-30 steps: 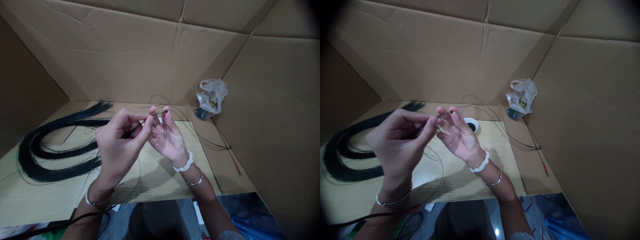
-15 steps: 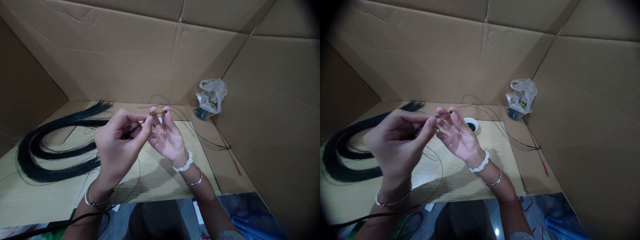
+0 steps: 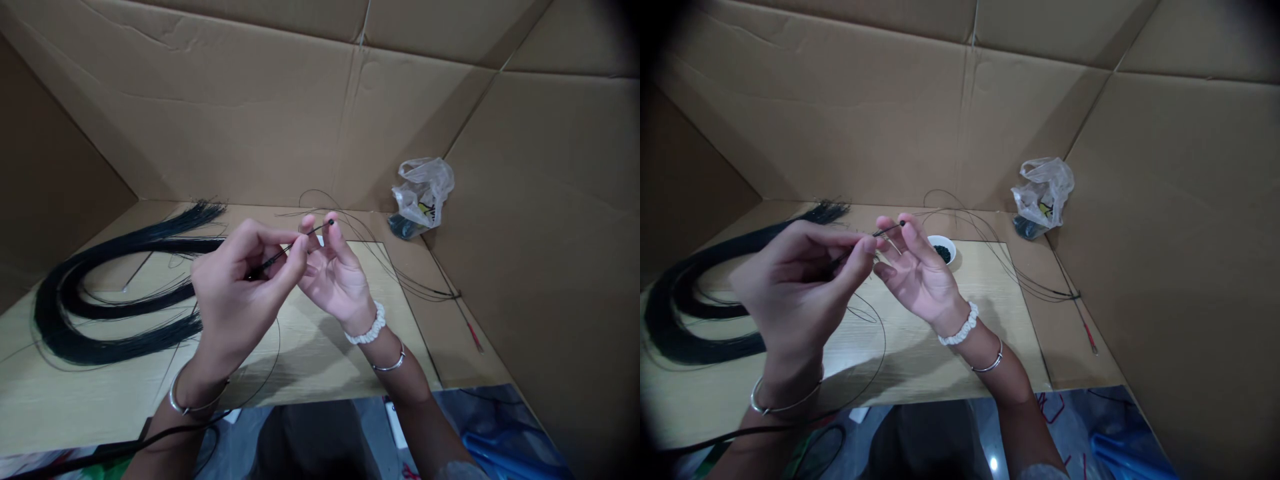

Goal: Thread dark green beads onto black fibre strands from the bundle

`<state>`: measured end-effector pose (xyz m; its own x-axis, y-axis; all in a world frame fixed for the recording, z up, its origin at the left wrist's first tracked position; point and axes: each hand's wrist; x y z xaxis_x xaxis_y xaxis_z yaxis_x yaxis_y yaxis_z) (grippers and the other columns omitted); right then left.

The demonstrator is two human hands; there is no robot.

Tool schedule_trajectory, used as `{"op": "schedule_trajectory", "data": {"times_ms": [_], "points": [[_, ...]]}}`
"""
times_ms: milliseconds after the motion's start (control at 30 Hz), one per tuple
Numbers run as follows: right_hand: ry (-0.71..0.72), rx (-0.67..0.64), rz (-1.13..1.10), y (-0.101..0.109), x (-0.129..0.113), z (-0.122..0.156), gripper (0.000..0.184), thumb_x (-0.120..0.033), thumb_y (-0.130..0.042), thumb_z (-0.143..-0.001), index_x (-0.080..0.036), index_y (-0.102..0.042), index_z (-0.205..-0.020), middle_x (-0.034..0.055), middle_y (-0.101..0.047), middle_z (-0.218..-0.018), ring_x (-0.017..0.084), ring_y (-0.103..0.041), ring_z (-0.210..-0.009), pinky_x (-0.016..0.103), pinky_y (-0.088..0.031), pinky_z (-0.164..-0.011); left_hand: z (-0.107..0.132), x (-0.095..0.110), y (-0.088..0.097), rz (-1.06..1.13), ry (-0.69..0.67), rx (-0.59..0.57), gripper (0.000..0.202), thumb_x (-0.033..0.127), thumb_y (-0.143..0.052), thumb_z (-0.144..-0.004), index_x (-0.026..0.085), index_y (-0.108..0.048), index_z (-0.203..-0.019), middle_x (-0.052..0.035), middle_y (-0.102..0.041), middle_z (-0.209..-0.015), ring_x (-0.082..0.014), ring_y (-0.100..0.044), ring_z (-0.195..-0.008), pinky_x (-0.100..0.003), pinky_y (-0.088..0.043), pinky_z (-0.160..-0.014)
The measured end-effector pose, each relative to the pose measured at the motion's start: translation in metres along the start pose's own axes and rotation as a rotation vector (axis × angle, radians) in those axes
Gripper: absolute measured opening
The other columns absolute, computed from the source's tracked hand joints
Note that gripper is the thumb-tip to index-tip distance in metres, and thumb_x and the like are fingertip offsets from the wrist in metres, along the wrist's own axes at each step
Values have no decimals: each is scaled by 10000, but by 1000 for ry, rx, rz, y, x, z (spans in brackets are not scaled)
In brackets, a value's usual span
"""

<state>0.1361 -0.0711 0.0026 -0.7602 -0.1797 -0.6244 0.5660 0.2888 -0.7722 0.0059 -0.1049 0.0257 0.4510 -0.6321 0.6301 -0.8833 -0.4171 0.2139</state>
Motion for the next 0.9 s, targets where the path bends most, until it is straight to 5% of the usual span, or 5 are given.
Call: {"op": "schedule_trajectory", "data": {"times_ms": [267, 900], "points": [[-8, 6, -23, 2, 0, -3, 129, -397, -752, -837, -312, -705, -923, -36, -726, -1033, 142, -673, -911, 239, -539, -648, -1, 1, -3, 65, -9, 29, 94, 283, -799, -842, 287, -711, -875, 47, -643, -656, -111, -570, -547, -273, -402, -442], [234, 32, 283, 1, -3, -2, 189, -440, -730, -853, -257, -738, -901, 13, -737, -967, 121, -631, -800, 212, -475, -587, -2, 4, -1, 47, 57, -36, 75, 305, -763, -883, 286, -692, -875, 39, -594, -649, -106, -515, -526, -286, -366, -435]]}}
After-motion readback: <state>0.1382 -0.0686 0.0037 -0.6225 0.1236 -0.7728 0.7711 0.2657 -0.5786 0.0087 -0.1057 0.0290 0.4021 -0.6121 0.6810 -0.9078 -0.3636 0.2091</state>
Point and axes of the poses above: each hand's wrist, its own z-axis away from the middle knuckle, its own y-axis out of the back of the hand, x = y × z
